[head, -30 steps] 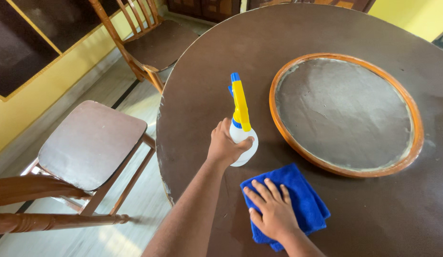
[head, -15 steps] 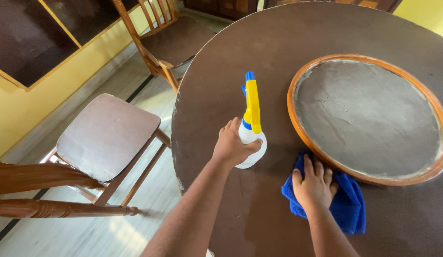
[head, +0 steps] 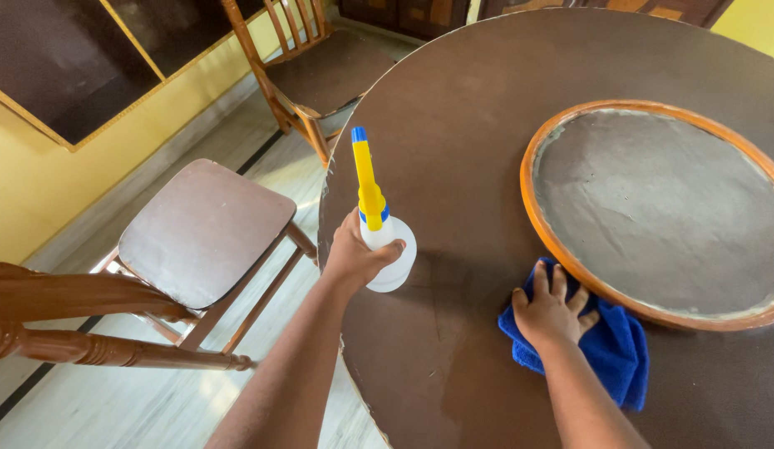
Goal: The person sprays a cleaning solution onto a round wooden table and wipes the surface with a blue cloth. They move around the table to clean different sections, including the area around a circular wooden tray.
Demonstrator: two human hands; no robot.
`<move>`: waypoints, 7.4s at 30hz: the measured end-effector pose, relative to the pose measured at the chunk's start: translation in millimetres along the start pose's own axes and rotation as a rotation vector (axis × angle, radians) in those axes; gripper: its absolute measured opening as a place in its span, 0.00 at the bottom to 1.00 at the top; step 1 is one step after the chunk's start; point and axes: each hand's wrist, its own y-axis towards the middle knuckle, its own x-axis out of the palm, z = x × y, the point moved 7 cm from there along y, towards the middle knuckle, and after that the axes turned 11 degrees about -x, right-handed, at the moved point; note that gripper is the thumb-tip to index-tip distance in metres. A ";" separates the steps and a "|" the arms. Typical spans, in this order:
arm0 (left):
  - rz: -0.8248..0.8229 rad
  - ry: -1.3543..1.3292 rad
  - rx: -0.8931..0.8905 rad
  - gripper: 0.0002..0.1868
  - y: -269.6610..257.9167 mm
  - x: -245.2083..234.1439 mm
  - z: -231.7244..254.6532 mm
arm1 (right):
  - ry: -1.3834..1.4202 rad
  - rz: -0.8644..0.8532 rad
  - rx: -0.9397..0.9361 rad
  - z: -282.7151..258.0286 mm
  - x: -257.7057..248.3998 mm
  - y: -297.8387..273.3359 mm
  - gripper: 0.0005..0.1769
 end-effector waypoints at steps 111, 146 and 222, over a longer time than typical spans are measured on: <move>0.355 -0.096 -0.142 0.34 -251.9 55.6 -35.4 | 0.042 -0.296 -1.667 107.2 53.5 -318.8 0.20; 0.162 0.124 -0.017 0.37 -137.1 -4.4 -26.9 | -0.049 -0.216 -1.181 -85.6 32.0 -212.3 0.25; 0.119 0.109 0.077 0.37 -28.6 -51.8 -36.2 | -0.083 0.226 -0.910 -160.6 44.6 -158.9 0.23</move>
